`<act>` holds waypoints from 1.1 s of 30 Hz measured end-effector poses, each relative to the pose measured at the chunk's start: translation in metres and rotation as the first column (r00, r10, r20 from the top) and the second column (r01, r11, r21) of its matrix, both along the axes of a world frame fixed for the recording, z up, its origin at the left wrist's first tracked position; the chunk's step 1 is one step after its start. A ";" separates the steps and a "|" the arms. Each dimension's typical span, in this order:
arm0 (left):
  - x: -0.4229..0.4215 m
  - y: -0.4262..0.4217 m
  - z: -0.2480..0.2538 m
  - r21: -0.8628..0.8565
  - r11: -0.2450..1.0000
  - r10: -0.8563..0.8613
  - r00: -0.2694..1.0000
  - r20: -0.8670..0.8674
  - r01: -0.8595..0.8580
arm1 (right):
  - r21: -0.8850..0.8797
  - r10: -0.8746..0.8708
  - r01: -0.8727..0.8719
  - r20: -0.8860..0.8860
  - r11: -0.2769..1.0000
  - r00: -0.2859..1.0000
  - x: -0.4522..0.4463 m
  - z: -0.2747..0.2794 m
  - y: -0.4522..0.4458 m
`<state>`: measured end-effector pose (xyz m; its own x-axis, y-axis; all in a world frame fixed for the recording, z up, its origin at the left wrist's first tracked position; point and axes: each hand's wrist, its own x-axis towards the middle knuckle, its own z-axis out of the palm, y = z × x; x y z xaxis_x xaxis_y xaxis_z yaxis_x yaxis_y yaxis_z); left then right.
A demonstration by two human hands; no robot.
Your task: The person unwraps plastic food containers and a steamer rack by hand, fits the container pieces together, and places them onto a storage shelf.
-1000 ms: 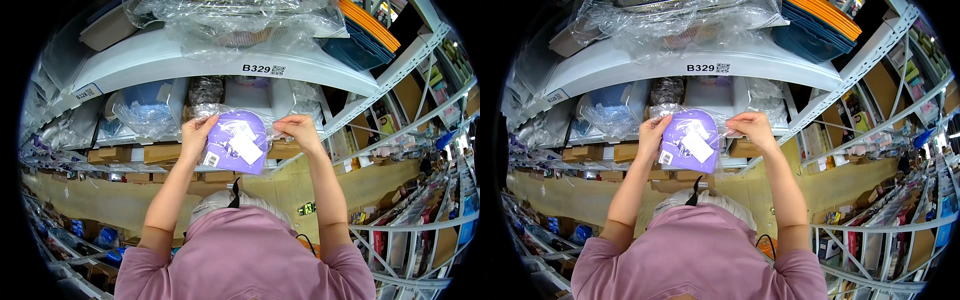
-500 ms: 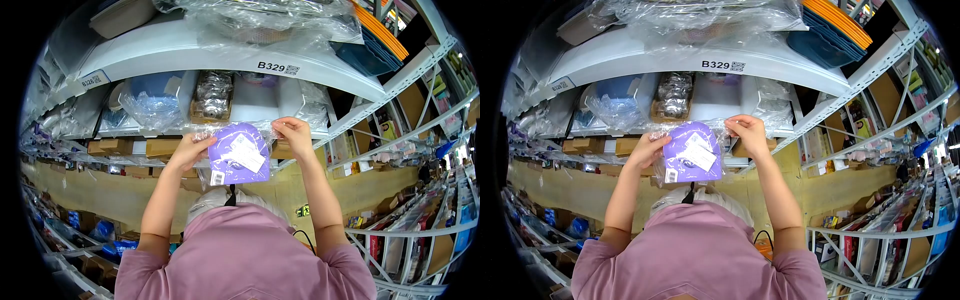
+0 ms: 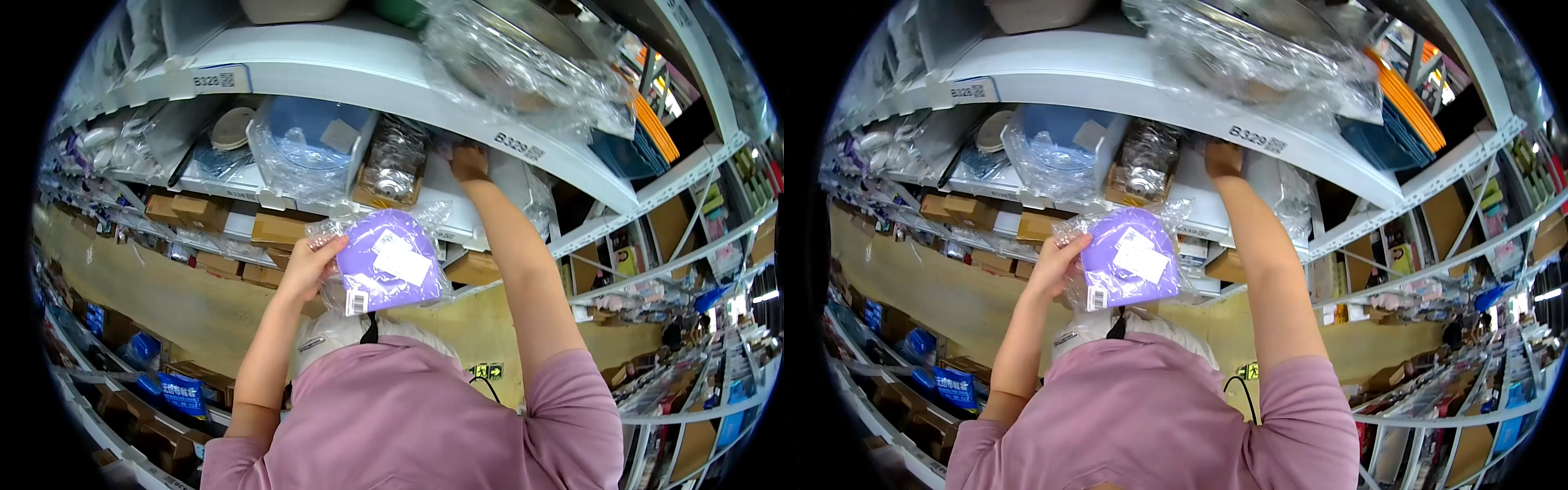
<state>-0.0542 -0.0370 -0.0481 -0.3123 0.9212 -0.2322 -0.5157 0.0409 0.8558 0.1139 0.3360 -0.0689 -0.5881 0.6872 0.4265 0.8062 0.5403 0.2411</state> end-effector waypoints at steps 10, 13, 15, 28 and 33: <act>-0.024 -0.019 -0.010 -0.003 0.999 0.036 0.999 -0.021 -0.036 | 0.006 0.152 -0.153 0.067 0.988 0.986 0.002 0.021 0.000; -0.033 -0.017 -0.009 -0.027 0.999 0.031 0.999 -0.044 -0.032 | -0.140 0.135 -0.130 0.027 0.982 0.990 0.003 0.049 -0.040; -0.039 -0.015 -0.011 -0.057 0.997 0.046 0.996 -0.077 -0.050 | -0.268 0.098 -0.100 -0.023 0.958 0.995 0.012 0.071 -0.081; -0.053 -0.010 -0.013 -0.068 0.998 -0.001 0.997 -0.071 -0.004 | -0.722 0.073 -0.262 -0.282 0.641 0.957 0.041 0.095 -0.095; -0.050 -0.015 -0.012 -0.071 0.997 -0.048 0.995 -0.093 0.041 | -0.578 0.415 -0.300 0.075 0.759 0.907 0.011 0.059 -0.021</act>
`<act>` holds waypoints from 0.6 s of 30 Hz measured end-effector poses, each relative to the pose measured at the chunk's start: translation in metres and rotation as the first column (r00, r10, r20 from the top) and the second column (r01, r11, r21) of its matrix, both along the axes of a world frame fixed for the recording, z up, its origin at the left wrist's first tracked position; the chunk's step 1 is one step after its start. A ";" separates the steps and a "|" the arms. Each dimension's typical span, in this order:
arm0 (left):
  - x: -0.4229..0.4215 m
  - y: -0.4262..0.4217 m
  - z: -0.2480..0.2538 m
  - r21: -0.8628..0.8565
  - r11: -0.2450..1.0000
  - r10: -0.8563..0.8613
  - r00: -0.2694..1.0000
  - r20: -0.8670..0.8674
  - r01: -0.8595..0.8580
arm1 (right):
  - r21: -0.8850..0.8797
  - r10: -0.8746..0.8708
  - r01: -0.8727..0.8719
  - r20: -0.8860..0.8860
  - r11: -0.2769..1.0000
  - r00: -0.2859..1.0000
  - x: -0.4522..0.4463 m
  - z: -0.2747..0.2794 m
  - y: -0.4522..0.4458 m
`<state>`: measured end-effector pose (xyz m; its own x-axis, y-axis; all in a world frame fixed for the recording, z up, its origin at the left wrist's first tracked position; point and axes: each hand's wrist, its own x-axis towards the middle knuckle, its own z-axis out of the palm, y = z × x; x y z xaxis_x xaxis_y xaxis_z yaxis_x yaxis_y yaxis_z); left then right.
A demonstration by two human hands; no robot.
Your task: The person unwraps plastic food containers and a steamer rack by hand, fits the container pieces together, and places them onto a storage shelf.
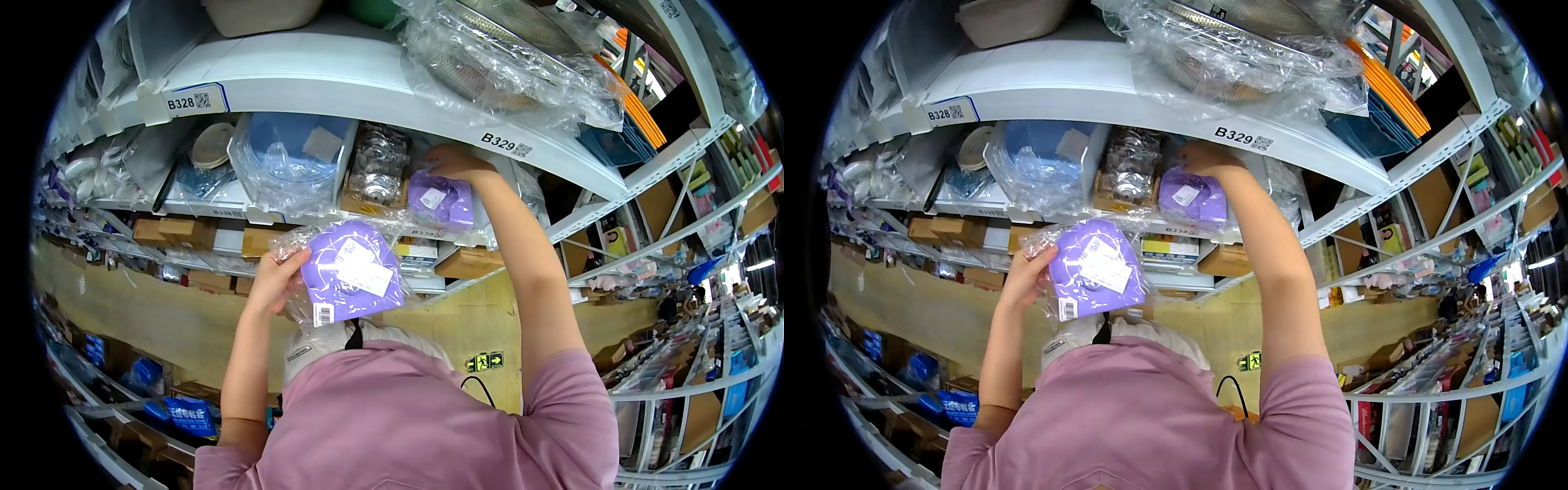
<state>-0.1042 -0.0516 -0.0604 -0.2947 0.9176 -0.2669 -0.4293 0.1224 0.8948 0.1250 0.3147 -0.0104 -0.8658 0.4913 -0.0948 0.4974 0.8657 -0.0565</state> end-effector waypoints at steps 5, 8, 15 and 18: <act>0.012 -0.008 -0.007 0.004 1.000 0.027 0.997 0.070 -0.028 | -0.236 -0.050 0.096 0.192 0.967 0.980 -0.027 -0.014 0.014; 0.010 -0.013 -0.010 -0.016 1.000 -0.004 0.997 0.077 0.006 | -0.285 0.044 0.041 0.287 0.958 0.957 -0.030 -0.024 0.022; 0.018 -0.013 -0.008 0.014 1.000 0.022 0.994 0.107 -0.024 | -0.275 -0.041 0.080 0.143 0.958 0.989 -0.007 0.030 -0.024; 0.018 -0.010 -0.009 0.007 1.000 0.019 0.995 0.096 -0.020 | -0.010 -0.119 0.120 0.098 0.993 0.988 0.012 0.055 -0.040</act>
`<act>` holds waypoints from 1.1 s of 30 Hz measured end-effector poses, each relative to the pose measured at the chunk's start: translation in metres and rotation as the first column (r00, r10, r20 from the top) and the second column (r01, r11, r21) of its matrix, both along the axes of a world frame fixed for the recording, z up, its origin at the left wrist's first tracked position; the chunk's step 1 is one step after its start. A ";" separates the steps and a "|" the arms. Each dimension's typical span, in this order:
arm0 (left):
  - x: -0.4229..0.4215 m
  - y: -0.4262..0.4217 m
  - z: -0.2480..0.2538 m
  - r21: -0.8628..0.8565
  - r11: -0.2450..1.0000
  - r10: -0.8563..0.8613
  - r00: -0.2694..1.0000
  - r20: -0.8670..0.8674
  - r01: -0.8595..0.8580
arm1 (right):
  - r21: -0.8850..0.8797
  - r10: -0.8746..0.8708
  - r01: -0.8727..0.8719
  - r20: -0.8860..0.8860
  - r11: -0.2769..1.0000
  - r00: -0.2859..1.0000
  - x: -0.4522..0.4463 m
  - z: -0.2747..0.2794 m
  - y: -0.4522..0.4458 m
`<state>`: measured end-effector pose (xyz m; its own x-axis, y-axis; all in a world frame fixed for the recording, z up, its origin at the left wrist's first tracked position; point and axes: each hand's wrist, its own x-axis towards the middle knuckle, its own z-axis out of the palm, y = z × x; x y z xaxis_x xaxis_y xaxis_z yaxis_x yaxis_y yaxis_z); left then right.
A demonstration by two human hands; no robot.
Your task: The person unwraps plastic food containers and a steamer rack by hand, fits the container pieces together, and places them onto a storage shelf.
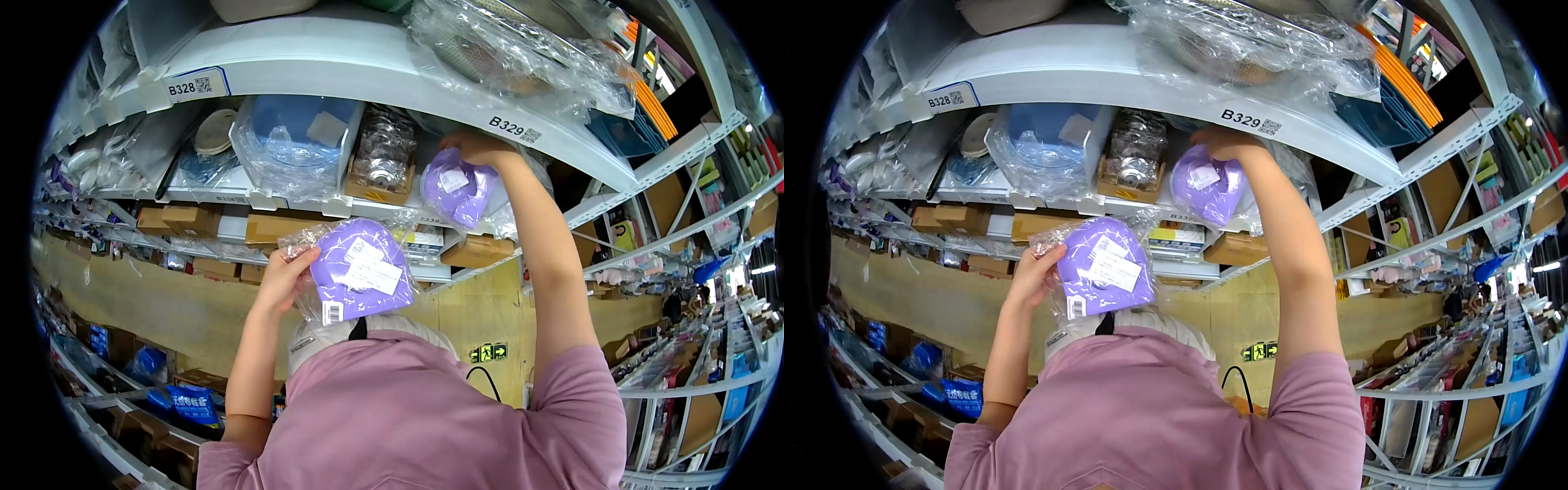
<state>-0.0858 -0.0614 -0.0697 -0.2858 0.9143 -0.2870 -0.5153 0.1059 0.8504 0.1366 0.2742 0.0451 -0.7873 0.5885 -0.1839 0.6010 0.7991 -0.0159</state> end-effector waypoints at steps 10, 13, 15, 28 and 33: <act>0.005 0.011 0.002 -0.037 0.998 -0.057 0.998 -0.004 0.057 | 0.276 -0.237 0.522 -0.658 0.807 0.715 0.025 -0.025 -0.038; 0.008 0.015 -0.003 -0.011 0.999 -0.031 1.000 -0.002 0.031 | 0.313 -0.095 0.582 -0.821 0.750 0.563 0.020 -0.045 -0.053; 0.013 0.016 -0.001 0.028 1.000 -0.005 1.000 0.006 0.005 | 0.021 -0.386 0.621 -0.767 0.784 0.513 0.021 -0.048 -0.065; 0.015 0.018 0.001 -0.004 1.000 -0.006 1.000 0.008 0.006 | 0.011 -0.165 0.176 -0.293 0.984 0.942 0.036 -0.006 -0.058; 0.016 0.019 0.003 -0.008 0.999 -0.040 0.999 -0.006 0.040 | 0.015 -0.085 0.088 -0.114 0.996 0.990 0.017 -0.006 -0.036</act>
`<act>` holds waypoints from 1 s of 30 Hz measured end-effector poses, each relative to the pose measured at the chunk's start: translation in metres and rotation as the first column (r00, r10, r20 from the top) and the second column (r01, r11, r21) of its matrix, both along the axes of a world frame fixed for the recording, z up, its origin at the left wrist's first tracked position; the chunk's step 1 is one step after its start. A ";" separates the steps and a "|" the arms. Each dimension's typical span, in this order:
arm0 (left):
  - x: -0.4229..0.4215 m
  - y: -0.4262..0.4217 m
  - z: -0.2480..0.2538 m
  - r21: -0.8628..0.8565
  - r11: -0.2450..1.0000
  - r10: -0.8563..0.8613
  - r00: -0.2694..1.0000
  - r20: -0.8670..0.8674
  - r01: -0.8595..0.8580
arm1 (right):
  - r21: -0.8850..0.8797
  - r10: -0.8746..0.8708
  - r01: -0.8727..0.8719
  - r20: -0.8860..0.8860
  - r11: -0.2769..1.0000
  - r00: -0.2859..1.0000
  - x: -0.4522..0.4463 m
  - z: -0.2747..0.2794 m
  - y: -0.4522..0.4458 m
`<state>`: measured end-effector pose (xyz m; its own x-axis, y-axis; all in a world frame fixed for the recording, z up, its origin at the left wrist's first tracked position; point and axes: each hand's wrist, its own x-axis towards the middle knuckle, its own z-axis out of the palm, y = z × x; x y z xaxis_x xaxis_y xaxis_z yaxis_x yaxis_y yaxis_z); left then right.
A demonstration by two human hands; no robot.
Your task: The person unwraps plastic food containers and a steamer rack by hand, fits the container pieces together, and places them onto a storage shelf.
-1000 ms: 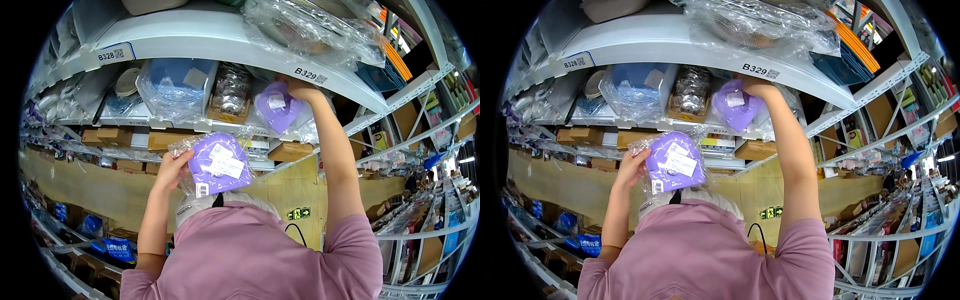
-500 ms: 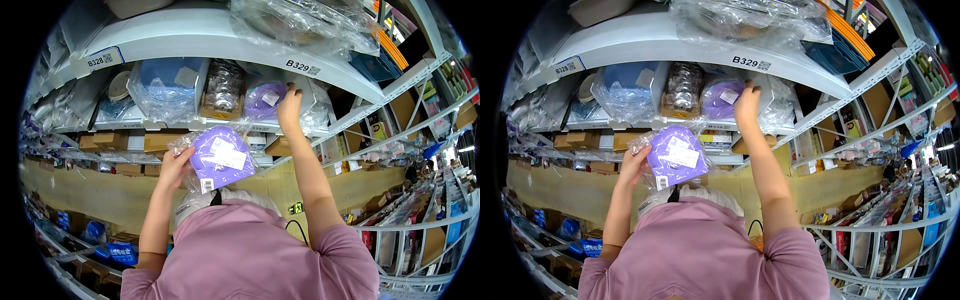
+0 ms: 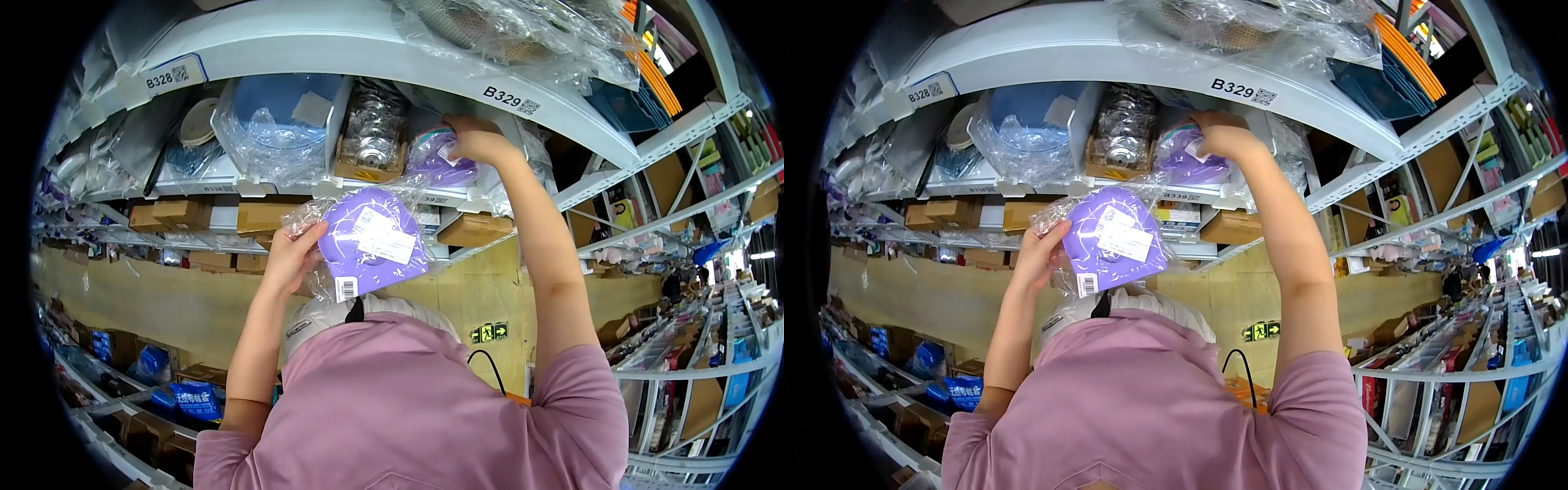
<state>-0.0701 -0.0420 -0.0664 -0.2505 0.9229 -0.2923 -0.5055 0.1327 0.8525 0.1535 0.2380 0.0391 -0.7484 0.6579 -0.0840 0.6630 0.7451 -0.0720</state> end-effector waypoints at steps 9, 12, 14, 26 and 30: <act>0.003 -0.007 -0.001 0.001 0.999 0.055 0.999 0.001 -0.055 | 0.597 0.046 -0.033 -0.007 0.802 0.999 -0.016 -0.023 0.063; 0.006 -0.006 0.003 0.004 0.999 0.039 0.999 -0.002 -0.039 | 0.640 0.072 -0.057 0.003 0.767 0.997 -0.020 -0.022 0.077; 0.010 -0.005 0.009 0.024 0.999 0.043 0.999 -0.023 -0.042 | 0.642 0.080 -0.067 0.009 0.764 0.997 -0.022 -0.020 0.081; 0.040 0.035 0.021 0.155 0.988 -0.013 0.995 -0.103 0.029 | 0.198 -0.007 0.113 -0.468 0.974 0.884 0.016 0.021 -0.017; 0.054 0.075 0.037 0.144 0.984 -0.073 0.979 -0.193 0.102 | -0.434 -0.270 -0.019 -0.593 0.901 0.758 0.071 0.029 -0.117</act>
<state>-0.0165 0.0325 -0.0298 -0.2034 0.9737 -0.1027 -0.3285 0.0309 0.9440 0.2250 0.1215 0.0686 -0.6346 0.7662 0.1013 0.4421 0.4675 -0.7655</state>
